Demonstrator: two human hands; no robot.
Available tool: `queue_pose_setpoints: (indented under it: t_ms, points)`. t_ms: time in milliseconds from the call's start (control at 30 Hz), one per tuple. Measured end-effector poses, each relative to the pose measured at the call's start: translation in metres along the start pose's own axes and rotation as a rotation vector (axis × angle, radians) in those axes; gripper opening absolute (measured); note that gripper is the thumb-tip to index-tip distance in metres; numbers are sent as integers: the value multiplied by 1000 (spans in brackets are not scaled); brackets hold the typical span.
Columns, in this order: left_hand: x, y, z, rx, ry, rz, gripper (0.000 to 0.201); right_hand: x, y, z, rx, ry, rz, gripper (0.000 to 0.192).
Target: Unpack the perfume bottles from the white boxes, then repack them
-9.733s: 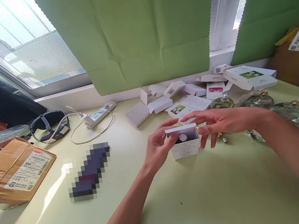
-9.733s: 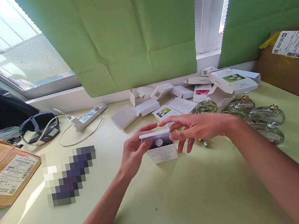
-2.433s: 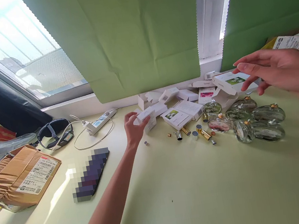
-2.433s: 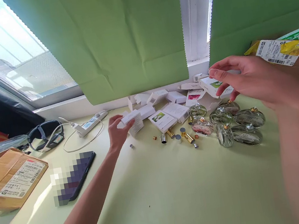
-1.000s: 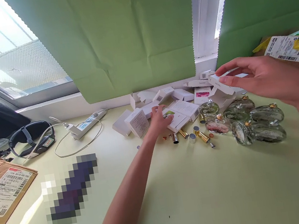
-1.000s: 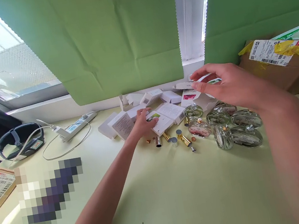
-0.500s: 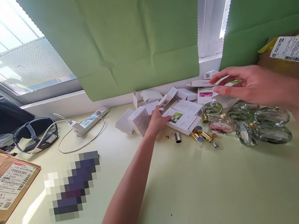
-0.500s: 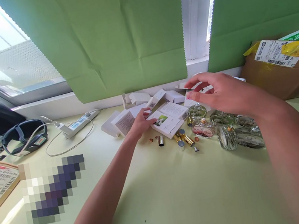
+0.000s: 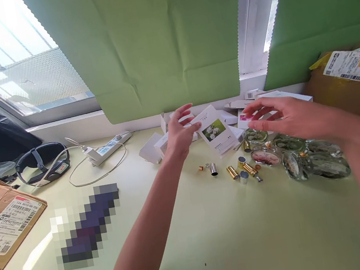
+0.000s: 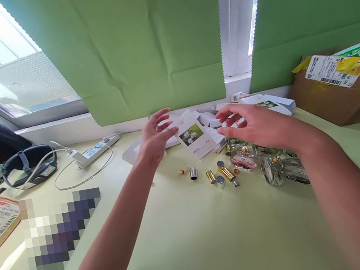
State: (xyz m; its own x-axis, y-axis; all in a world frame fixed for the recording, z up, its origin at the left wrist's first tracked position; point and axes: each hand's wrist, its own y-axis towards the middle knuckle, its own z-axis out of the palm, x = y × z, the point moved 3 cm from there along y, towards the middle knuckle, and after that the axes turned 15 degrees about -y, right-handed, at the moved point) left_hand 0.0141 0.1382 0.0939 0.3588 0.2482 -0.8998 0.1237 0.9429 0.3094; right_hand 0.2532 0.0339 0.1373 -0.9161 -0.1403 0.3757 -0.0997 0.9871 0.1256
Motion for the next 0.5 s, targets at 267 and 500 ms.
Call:
queue_pose_setpoints:
  t_ms: [267, 500]
  points:
    - [-37, -8, 3, -43, -297, -174, 54, 5, -3, 17, 329, 219, -154, 86]
    - [-32, -9, 3, -71, -264, -208, 54, 14, -4, 16, 323, 340, -235, 82]
